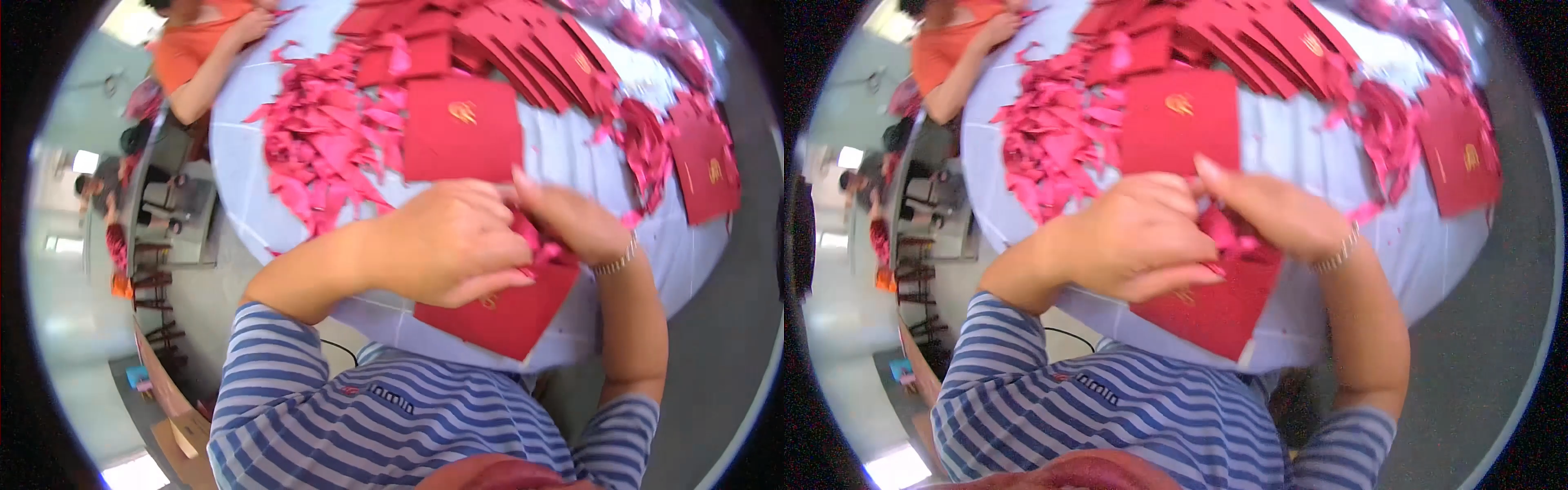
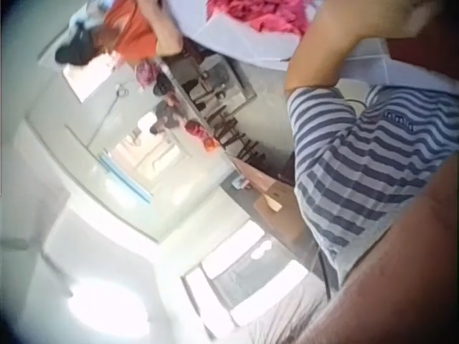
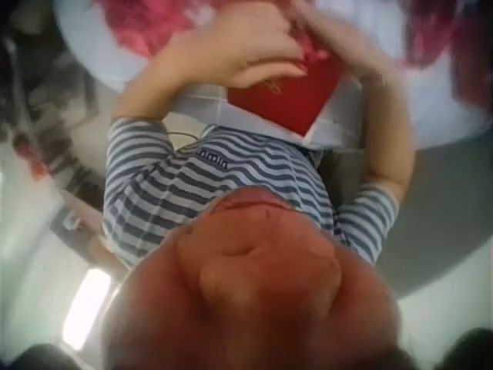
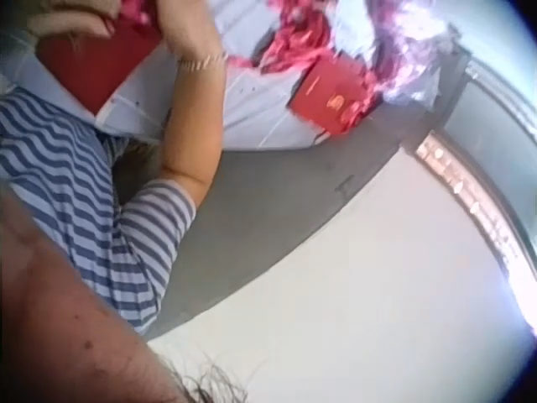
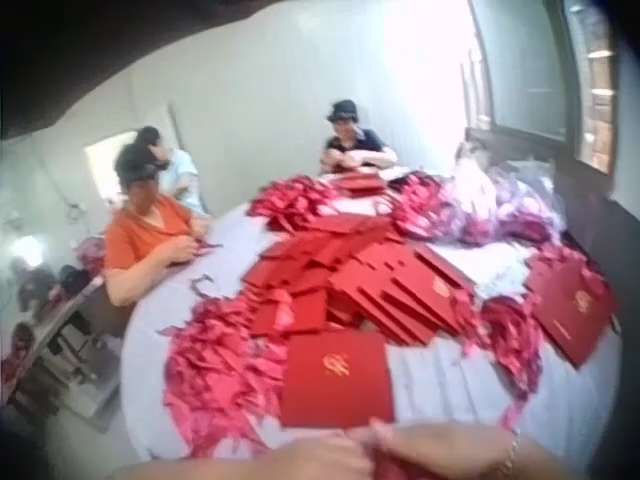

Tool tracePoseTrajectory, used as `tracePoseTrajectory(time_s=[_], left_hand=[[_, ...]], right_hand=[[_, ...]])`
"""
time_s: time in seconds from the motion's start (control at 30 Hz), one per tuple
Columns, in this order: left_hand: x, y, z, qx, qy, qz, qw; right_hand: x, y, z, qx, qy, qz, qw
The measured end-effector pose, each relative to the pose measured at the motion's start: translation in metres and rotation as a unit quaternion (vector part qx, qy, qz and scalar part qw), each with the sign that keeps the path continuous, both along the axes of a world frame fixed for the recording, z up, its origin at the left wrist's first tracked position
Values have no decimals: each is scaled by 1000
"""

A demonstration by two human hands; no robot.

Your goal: The person assembles paper gift bags by threading ribbon handles through slits in the bags by hand and placing the finished bags onto a stack on the table.

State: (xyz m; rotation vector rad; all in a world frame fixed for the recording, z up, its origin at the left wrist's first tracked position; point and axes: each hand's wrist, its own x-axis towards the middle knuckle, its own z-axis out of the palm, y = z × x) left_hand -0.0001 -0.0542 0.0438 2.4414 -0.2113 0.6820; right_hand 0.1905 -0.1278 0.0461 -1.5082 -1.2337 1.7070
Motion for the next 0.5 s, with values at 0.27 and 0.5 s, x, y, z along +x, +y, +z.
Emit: tracePoseTrajectory(time_s=[0.27,0.5], left_hand=[[-2,-11,-9,14,-16,-9,1000],[-3,-9,-11,-17,41,36,998]], right_hand=[[1,-14,-24,15,126,-9,992],[5,-2,-32,91,108,-16,990]])
